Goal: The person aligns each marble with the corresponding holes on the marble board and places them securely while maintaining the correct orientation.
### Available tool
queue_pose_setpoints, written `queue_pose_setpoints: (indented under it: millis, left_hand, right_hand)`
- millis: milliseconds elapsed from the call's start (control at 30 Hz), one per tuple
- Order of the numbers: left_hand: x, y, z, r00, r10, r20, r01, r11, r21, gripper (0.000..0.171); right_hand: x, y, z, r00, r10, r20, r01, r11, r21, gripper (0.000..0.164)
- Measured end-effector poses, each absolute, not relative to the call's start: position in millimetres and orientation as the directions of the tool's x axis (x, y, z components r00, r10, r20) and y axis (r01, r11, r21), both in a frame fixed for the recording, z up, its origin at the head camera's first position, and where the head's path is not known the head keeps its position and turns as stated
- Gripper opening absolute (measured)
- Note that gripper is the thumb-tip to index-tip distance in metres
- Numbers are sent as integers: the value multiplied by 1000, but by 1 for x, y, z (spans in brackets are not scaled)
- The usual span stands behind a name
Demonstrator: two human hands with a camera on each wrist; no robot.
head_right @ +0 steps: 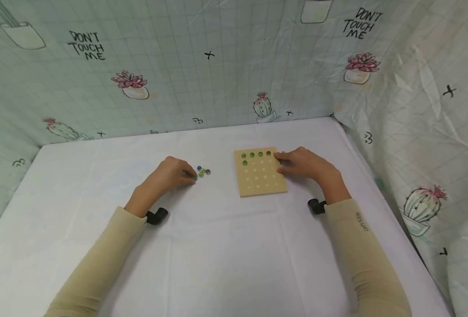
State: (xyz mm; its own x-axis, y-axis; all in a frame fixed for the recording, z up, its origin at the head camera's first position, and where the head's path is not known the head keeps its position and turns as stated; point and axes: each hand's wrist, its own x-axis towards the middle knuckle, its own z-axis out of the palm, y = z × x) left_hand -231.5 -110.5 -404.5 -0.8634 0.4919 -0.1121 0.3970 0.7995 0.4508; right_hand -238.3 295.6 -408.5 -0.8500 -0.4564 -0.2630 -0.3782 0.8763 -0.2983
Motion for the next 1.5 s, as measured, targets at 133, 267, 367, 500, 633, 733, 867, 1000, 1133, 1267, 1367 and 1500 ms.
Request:
queue_pose_setpoints:
  millis: [133, 267, 367, 500, 633, 733, 867, 1000, 1133, 1267, 1367, 1500]
  left_hand:
    - [-234, -110, -406, -863, 491, -120, 395, 803, 446, 18]
    - [-235, -111, -406, -862, 493, -118, 397, 801, 448, 18]
    - [-234, -114, -406, -858, 503, -105, 408, 791, 455, 19]
    - [-231, -119, -407, -860, 503, -81, 408, 776, 481, 19]
    - [-231, -121, -407, -857, 509, -76, 412, 767, 492, 18]
    - [-233, -120, -404, -852, 517, -87, 415, 765, 492, 18]
    - [-233, -118, -401, -854, 512, -93, 409, 772, 487, 18]
    - [-231, -117, -400, -859, 508, -68, 417, 770, 483, 18]
    - [-230, -115, -399, -851, 525, -26, 448, 750, 487, 20]
    - [-231, -112, -400, -837, 546, 18, 483, 724, 492, 19]
    - [-230, -110, -399, -831, 554, 45, 500, 709, 497, 19]
    - [-229, -106, -396, -830, 554, 65, 504, 694, 515, 16]
  right_hand:
    - [-239, 295, -409, -850, -452, -272, -372, 879, -299, 60]
    - [-239, 296, -410, -851, -449, -273, -367, 879, -305, 61]
    - [-239, 297, -411, -850, -452, -270, -368, 877, -309, 61]
    - [-240, 298, -410, -850, -455, -264, -373, 875, -307, 61]
    - [-241, 299, -409, -851, -455, -262, -372, 875, -310, 61]
    - [-240, 300, -409, -855, -454, -251, -371, 873, -316, 61]
    - [-239, 300, -408, -858, -452, -244, -369, 873, -320, 60]
    - [-239, 299, -408, -855, -449, -260, -362, 875, -322, 61]
    - [-239, 298, -408, -855, -441, -273, -351, 879, -323, 61]
    - [-240, 299, -409, -857, -432, -280, -341, 884, -319, 62]
    - [-241, 300, -410, -858, -433, -274, -344, 883, -319, 62]
    - [-241, 301, -411, -858, -446, -253, -359, 875, -324, 61]
